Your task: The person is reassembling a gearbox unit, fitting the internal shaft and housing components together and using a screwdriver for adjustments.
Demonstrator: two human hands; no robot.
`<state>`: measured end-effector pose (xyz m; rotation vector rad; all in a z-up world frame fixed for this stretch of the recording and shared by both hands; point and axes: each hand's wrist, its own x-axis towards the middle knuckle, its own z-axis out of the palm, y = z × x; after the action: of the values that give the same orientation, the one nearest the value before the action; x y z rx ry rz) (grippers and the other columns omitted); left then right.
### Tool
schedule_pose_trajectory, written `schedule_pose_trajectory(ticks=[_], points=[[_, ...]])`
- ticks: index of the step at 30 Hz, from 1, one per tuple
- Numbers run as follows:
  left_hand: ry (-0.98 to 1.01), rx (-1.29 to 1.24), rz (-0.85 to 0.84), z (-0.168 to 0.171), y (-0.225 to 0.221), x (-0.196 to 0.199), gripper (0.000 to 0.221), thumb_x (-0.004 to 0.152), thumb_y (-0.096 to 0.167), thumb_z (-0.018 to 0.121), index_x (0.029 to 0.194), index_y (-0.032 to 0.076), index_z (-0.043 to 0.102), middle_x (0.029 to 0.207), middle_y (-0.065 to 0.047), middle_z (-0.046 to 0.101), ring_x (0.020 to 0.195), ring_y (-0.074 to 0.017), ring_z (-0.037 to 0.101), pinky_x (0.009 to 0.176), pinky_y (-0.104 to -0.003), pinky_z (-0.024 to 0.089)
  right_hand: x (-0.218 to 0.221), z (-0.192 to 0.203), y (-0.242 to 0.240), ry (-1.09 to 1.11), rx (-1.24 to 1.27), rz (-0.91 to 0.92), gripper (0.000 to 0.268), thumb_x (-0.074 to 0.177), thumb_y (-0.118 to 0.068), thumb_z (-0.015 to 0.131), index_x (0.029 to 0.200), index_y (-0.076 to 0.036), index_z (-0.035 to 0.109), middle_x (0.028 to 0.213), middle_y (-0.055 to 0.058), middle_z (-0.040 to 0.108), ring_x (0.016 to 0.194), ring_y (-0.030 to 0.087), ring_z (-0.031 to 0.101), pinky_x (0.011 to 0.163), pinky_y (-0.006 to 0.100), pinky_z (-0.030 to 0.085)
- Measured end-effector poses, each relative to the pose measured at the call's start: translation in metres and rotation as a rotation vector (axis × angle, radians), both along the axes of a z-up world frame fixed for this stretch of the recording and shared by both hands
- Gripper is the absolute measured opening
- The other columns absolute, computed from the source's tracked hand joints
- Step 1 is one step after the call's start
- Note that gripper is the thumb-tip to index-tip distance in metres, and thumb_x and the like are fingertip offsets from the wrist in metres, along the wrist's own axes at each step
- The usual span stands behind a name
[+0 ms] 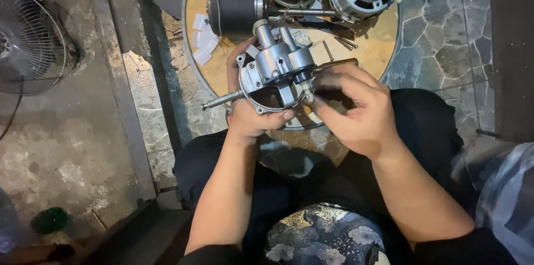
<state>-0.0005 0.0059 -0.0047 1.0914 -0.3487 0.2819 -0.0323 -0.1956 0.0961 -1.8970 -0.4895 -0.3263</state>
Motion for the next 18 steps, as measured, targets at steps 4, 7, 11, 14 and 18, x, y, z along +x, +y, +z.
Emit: schedule_pose_trajectory(ticks=[4, 7, 11, 14, 18], points=[[-0.007, -0.021, 0.012, 0.001, -0.006, 0.001, 0.118, 0.047, 0.012, 0.103, 0.147, 0.008, 0.040, 0.148, -0.017, 0.050, 0.133, -0.0306, 0.055, 0.111, -0.053, 0.051, -0.001, 0.000, 0.001, 0.009, 0.013, 0.008, 0.013, 0.086, 0.007, 0.076, 0.098, 0.007, 0.072, 0.093, 0.024, 0.065, 0.082, 0.039, 0.070, 0.072, 0.047, 0.056], [0.004, -0.028, 0.005, 0.003, -0.006, 0.001, 0.116, 0.050, 0.011, 0.102, 0.148, 0.009, 0.039, 0.150, -0.016, 0.049, 0.134, -0.0304, 0.054, 0.111, -0.052, 0.051, -0.002, -0.005, 0.003, -0.015, 0.022, -0.002, 0.008, 0.089, 0.008, 0.075, 0.095, 0.006, 0.072, 0.094, 0.023, 0.065, 0.083, 0.038, 0.069, 0.073, 0.045, 0.057], [0.004, 0.006, 0.002, 0.006, -0.006, 0.002, 0.117, 0.050, 0.015, 0.103, 0.147, 0.009, 0.039, 0.149, -0.015, 0.050, 0.135, -0.0296, 0.054, 0.112, -0.051, 0.052, -0.004, -0.010, 0.004, -0.012, 0.015, -0.034, 0.006, 0.092, 0.005, 0.072, 0.098, 0.005, 0.071, 0.096, 0.021, 0.065, 0.086, 0.038, 0.070, 0.073, 0.044, 0.056], [-0.006, 0.015, 0.002, 0.006, -0.006, 0.002, 0.116, 0.050, 0.015, 0.102, 0.147, 0.009, 0.039, 0.148, -0.015, 0.050, 0.134, -0.0287, 0.054, 0.113, -0.051, 0.051, -0.004, -0.014, 0.002, -0.022, 0.001, -0.034, 0.007, 0.092, 0.004, 0.072, 0.099, 0.005, 0.071, 0.097, 0.021, 0.065, 0.086, 0.040, 0.070, 0.073, 0.045, 0.056], [-0.009, 0.021, 0.001, 0.007, -0.005, 0.003, 0.116, 0.050, 0.016, 0.102, 0.147, 0.008, 0.039, 0.148, -0.015, 0.051, 0.135, -0.0283, 0.055, 0.113, -0.050, 0.051, -0.003, -0.014, 0.001, -0.032, 0.011, -0.026, 0.009, 0.091, 0.003, 0.074, 0.099, 0.005, 0.070, 0.098, 0.021, 0.064, 0.089, 0.039, 0.070, 0.075, 0.046, 0.055]])
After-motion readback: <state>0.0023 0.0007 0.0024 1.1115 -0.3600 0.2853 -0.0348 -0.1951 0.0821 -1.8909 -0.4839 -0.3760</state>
